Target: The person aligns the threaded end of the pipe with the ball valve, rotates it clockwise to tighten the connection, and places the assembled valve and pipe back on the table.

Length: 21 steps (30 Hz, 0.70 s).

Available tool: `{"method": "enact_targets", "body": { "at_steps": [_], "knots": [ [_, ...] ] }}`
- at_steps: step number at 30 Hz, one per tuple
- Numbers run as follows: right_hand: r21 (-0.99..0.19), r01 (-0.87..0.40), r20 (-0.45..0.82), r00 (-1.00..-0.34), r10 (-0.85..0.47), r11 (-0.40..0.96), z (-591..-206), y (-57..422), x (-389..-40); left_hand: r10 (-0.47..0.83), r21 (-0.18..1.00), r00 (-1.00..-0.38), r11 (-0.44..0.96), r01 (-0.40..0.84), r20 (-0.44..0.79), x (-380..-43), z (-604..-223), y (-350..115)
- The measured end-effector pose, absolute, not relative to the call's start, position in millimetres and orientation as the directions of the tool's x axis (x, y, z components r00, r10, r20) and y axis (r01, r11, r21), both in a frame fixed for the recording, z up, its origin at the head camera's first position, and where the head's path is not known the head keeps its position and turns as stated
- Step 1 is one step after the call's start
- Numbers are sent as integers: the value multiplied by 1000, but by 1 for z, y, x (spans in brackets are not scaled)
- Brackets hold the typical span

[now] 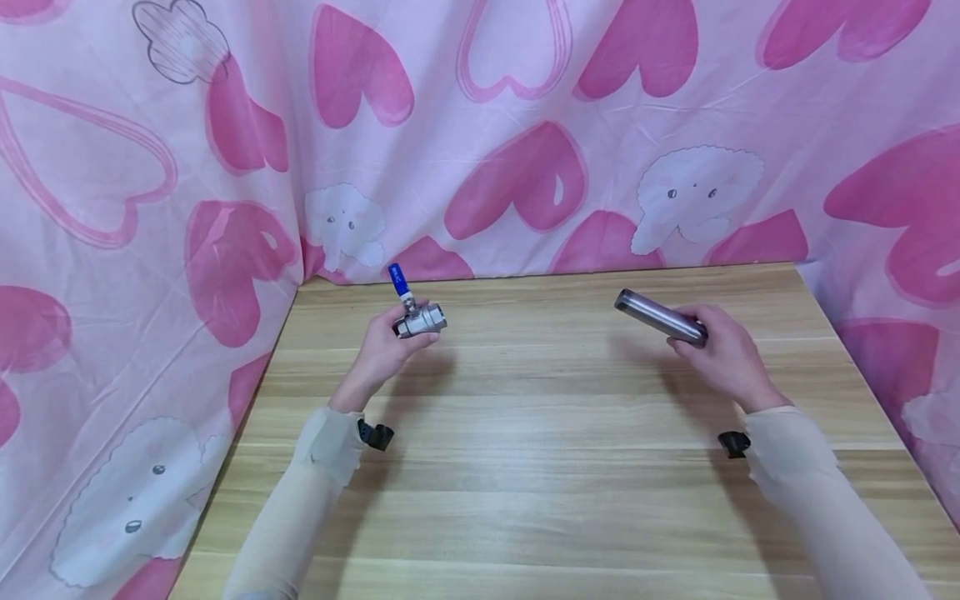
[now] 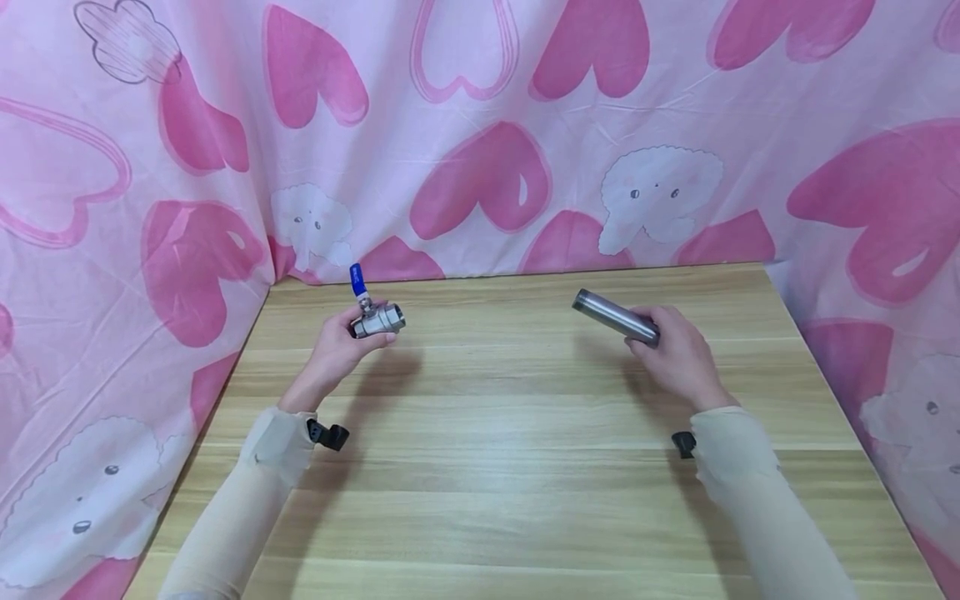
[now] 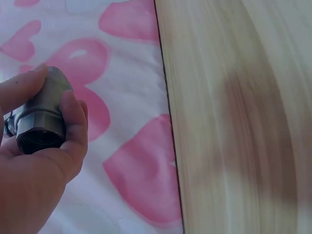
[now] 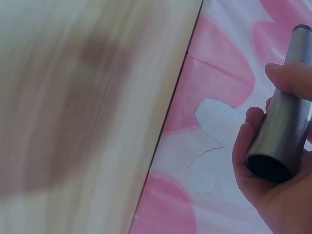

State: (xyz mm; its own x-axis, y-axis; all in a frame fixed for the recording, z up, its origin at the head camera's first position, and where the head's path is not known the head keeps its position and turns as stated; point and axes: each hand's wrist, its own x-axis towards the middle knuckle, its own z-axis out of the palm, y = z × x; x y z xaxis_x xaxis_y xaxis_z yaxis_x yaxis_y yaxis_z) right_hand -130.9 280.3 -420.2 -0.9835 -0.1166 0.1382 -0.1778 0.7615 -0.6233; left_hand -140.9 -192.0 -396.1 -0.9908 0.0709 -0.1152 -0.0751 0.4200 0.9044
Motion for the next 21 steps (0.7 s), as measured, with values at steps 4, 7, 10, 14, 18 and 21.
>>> {"method": "enact_targets", "body": {
  "at_steps": [4,7,10,14,18,21],
  "knots": [
    [-609,-225,191,-972,-134,760,-417,276,-130,100,904,-991,426,-41,-92,-140,-392,-186],
    [-600,-247,218,-966,-141,761,-415,273,-130,117,900,-990,436,-25,-84,-139,-389,-183],
    [-590,-265,243,-959,-145,763,-412,269,-130,127,893,-988,449,-17,-83,-139,-387,-180],
    [-570,-309,292,-942,-164,761,-409,264,-131,141,880,-988,474,9,-65,-139,-384,-176],
    [-556,-341,322,-929,-181,758,-405,260,-131,163,880,-986,472,48,-34,-139,-381,-173],
    [-556,-348,322,-927,-190,755,-403,257,-131,171,883,-985,464,63,-20,-139,-379,-171]
  ]
}}
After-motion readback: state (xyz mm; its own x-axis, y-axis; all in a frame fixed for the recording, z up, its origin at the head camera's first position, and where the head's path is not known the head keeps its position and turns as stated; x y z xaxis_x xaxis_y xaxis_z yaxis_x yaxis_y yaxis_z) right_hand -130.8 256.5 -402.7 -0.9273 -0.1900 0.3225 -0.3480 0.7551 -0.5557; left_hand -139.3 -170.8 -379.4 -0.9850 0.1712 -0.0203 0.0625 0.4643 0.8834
